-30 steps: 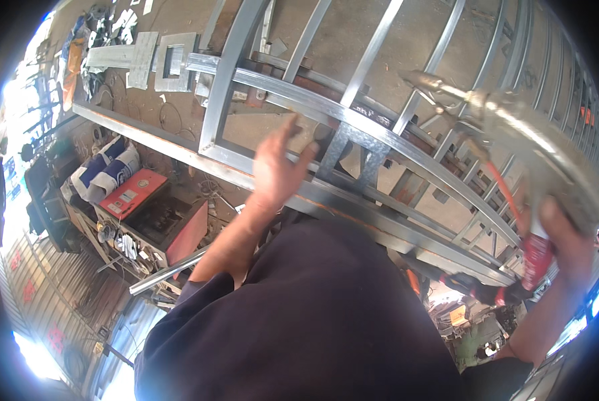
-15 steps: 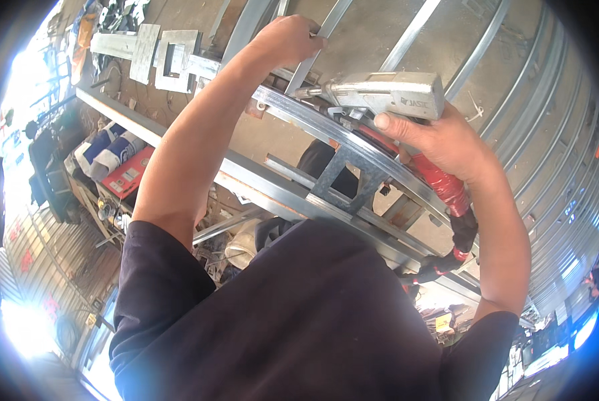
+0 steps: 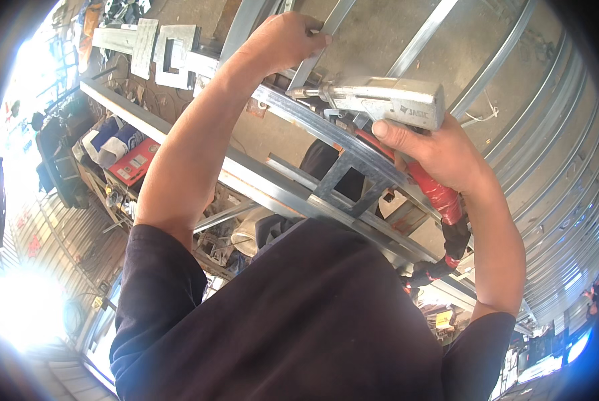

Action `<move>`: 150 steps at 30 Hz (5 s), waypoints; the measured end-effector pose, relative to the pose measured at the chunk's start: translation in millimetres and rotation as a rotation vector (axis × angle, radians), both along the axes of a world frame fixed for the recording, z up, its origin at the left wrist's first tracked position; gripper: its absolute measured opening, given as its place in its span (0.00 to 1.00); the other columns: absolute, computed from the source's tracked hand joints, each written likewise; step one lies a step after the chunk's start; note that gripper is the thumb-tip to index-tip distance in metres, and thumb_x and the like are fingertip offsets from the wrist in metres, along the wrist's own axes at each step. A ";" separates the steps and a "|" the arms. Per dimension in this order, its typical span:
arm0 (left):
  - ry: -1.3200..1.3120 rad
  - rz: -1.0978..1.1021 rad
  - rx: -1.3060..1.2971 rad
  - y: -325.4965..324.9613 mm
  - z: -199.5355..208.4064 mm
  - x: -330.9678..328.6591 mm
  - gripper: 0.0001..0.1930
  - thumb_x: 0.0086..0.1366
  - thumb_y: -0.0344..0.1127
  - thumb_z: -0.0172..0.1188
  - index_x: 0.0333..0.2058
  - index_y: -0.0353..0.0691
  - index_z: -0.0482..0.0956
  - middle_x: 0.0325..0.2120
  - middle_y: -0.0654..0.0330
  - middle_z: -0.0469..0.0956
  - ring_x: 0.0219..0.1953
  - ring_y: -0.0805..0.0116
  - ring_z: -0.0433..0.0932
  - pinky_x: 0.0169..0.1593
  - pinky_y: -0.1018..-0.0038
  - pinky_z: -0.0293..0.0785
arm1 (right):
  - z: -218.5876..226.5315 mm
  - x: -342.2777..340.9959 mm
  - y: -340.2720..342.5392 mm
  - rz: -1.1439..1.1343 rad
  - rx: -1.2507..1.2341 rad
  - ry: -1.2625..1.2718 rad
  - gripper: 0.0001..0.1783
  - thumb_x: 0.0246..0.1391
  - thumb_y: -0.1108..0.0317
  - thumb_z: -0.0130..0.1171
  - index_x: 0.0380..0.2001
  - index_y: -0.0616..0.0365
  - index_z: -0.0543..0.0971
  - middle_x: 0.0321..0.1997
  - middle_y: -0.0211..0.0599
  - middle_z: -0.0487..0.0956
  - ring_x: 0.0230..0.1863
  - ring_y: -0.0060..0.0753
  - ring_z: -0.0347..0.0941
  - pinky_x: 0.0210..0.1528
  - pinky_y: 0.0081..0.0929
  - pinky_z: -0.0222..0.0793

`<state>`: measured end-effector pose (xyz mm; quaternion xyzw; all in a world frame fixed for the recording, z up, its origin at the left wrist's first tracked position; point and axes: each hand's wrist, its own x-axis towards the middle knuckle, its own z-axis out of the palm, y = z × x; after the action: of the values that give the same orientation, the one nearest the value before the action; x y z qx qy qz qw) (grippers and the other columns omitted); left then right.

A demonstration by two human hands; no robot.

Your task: The person welds a metal frame using a handheld welding torch, moving along joints and seams to fuse metal pieces together. Sparks are visible as the torch is applied to different sections of the frame.

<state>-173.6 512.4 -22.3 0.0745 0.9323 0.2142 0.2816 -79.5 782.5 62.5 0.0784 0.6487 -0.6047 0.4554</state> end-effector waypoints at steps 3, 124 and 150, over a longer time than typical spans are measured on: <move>-0.004 -0.005 0.013 -0.8 1.8 0.8 0.24 0.67 0.51 0.64 0.53 0.38 0.86 0.33 0.52 0.89 0.38 0.56 0.88 0.47 0.63 0.81 | -2.7 0.2 -0.3 0.023 0.025 -0.012 0.36 0.59 0.45 0.72 0.59 0.63 0.78 0.39 0.35 0.82 0.28 0.26 0.76 0.33 0.28 0.75; -0.298 -0.009 0.172 96.2 -17.3 18.7 0.26 0.62 0.48 0.68 0.55 0.39 0.85 0.32 0.54 0.88 0.38 0.57 0.88 0.48 0.63 0.82 | -2.0 68.2 119.3 0.011 0.098 -0.240 0.45 0.53 0.40 0.76 0.63 0.63 0.76 0.50 0.44 0.83 0.41 0.32 0.81 0.39 0.31 0.81; -0.141 -0.187 0.207 190.8 -13.1 84.2 0.27 0.67 0.47 0.63 0.59 0.37 0.81 0.43 0.47 0.87 0.47 0.48 0.86 0.55 0.61 0.80 | 8.8 131.7 203.7 -0.189 0.188 -0.327 0.45 0.47 0.45 0.82 0.59 0.66 0.77 0.37 0.39 0.82 0.31 0.29 0.80 0.31 0.30 0.78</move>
<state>-89.3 703.2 -35.3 0.1744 0.8723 0.2864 0.3559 52.1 986.3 71.3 0.2783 0.6093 -0.5609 0.4866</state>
